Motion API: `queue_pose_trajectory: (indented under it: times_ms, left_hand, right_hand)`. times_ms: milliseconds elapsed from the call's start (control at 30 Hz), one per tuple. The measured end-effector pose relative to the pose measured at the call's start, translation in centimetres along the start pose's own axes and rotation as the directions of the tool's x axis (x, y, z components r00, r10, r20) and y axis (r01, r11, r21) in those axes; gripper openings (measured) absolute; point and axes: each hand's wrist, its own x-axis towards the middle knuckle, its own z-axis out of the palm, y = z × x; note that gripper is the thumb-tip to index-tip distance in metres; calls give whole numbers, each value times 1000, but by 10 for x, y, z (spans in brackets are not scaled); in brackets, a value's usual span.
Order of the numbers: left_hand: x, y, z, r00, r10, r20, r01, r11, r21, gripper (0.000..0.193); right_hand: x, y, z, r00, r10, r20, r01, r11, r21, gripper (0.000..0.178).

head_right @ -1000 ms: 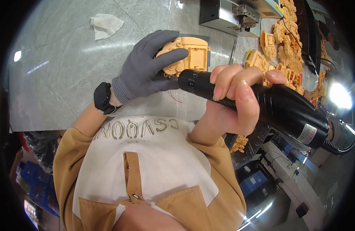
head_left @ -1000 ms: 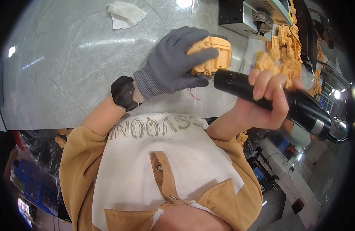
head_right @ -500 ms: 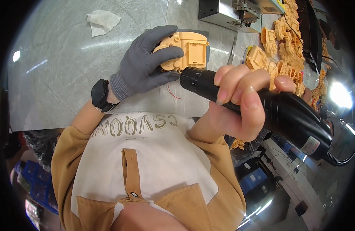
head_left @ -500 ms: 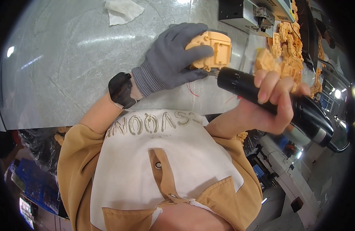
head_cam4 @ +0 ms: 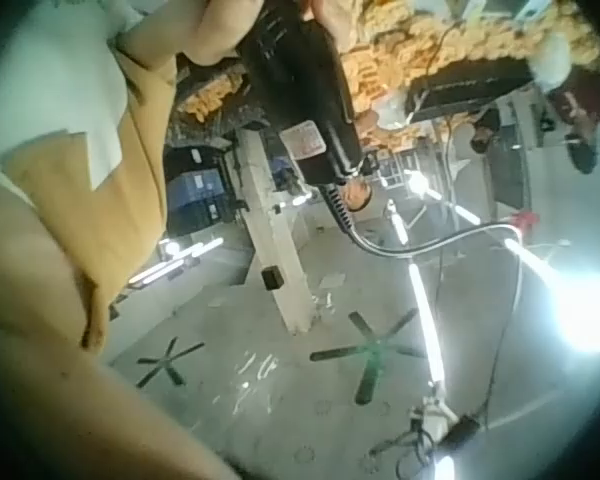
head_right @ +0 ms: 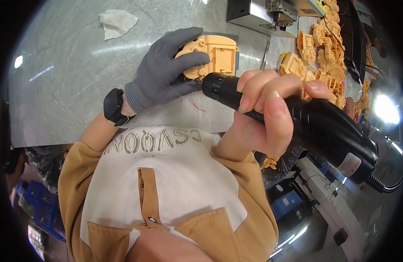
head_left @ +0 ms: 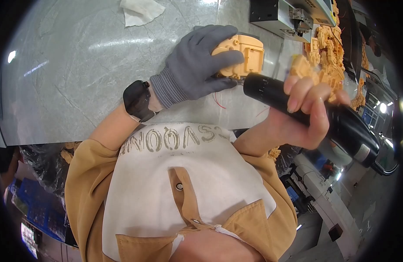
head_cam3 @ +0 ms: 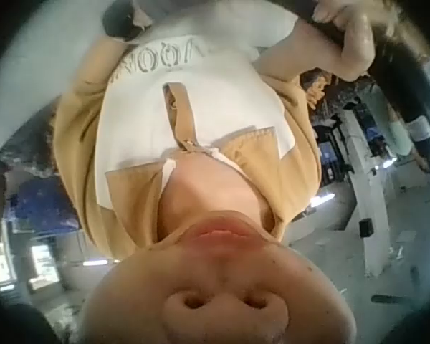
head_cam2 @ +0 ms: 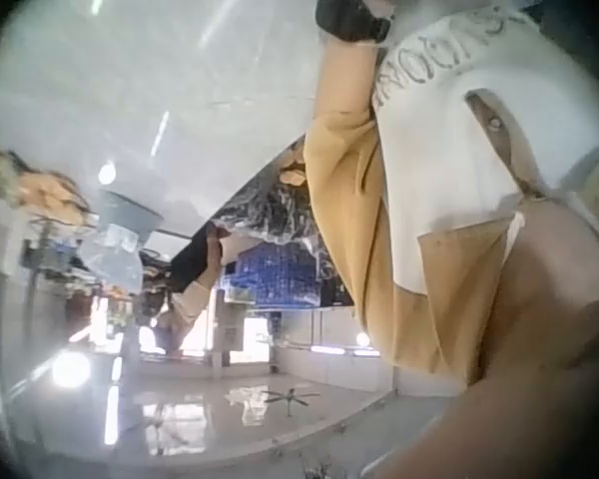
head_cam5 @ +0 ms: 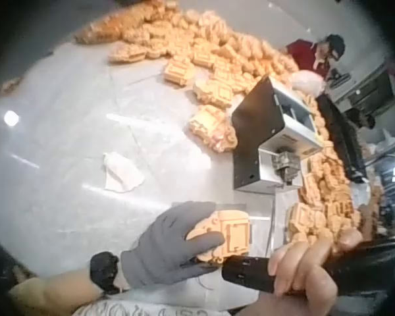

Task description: The person assembles yellow plastic toy housings by driving screws into them with an electric screwdriver.

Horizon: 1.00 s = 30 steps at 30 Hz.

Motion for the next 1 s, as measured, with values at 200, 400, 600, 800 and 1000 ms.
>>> queue_pose_trajectory:
  times_ms: [200, 400, 600, 800, 1000]
  left_hand:
    - [-1, 2, 0, 1000, -20, 1, 20, 1000, -14, 45]
    - [-2, 3, 1, 998, -54, 14, 55, 998, -40, 44]
    - [-1, 4, 2, 998, -63, 17, 64, 997, -34, 43]
    - [-2, 4, 2, 998, -59, 8, 59, 997, -40, 43]
    - [-3, 3, 1, 999, -34, 2, 34, 998, -47, 45]
  right_hand:
    - [2, -1, 0, 1000, -5, 19, 5, 1000, -12, 42]
    - [2, 0, -2, 1000, 21, -4, -21, 999, -47, 42]
    - [2, -7, -3, 1000, -20, 8, 20, 999, 42, 43]
    - [3, -1, -2, 999, -4, 52, 6, 999, -32, 43]
    - [3, -1, -1, 999, 8, 48, -7, 1000, -22, 43]
